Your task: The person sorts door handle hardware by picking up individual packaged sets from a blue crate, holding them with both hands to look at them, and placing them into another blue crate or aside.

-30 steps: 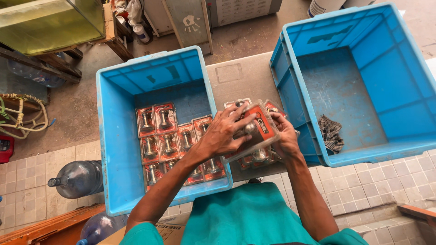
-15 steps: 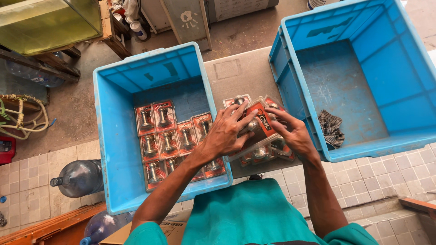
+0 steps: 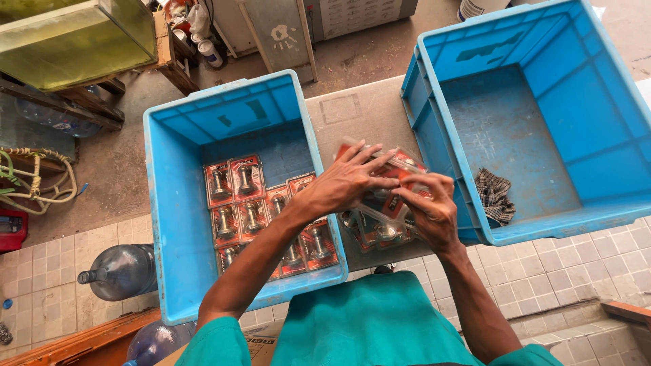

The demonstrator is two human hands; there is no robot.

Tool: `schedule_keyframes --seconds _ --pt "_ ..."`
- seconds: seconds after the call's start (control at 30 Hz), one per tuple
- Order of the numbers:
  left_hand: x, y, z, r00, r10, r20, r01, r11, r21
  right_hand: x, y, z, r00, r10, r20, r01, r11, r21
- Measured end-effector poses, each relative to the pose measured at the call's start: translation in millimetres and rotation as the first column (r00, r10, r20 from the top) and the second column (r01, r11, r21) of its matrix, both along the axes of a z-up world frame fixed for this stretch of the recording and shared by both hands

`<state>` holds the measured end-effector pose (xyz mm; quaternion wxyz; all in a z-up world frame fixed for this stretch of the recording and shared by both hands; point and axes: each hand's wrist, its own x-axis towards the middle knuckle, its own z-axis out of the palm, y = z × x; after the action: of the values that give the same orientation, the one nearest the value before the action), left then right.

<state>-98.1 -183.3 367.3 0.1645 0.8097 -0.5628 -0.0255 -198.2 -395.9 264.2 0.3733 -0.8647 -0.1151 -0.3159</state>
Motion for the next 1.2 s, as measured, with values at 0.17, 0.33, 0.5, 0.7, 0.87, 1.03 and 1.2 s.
schedule_keyframes --seconds 0.17,0.33,0.5,0.7,0.87,1.03,1.2 --pt "8 -21 -46 0.955 0.034 0.294 -0.033 0.999 -0.01 -5 13 33 0.988 0.151 -0.024 -0.148 0.986 0.081" --pt "5 -29 -82 0.98 0.119 0.161 -0.108 0.991 -0.074 -2 20 51 0.987 0.154 -0.053 -0.147 0.982 0.117" --pt "-2 -29 -147 0.96 0.164 -0.226 -0.168 0.986 0.001 -1 19 48 0.978 0.199 -0.057 -0.181 0.955 0.234" --pt "-7 -29 -170 0.924 0.289 0.25 -0.32 0.943 0.093 2 30 48 0.964 0.254 -0.078 -0.223 0.932 0.284" --pt "-10 -25 -218 0.875 0.361 0.322 -0.384 0.923 0.008 2 33 44 0.949 0.304 -0.086 -0.268 0.919 0.29" --pt "-11 -29 -216 0.823 0.458 0.336 -0.44 0.888 -0.134 15 42 43 0.946 0.307 -0.099 -0.282 0.937 0.207" --pt "-24 1 -193 0.81 0.544 0.219 -0.515 0.838 -0.178 38 70 18 0.889 0.427 -0.165 -0.277 0.788 0.551"
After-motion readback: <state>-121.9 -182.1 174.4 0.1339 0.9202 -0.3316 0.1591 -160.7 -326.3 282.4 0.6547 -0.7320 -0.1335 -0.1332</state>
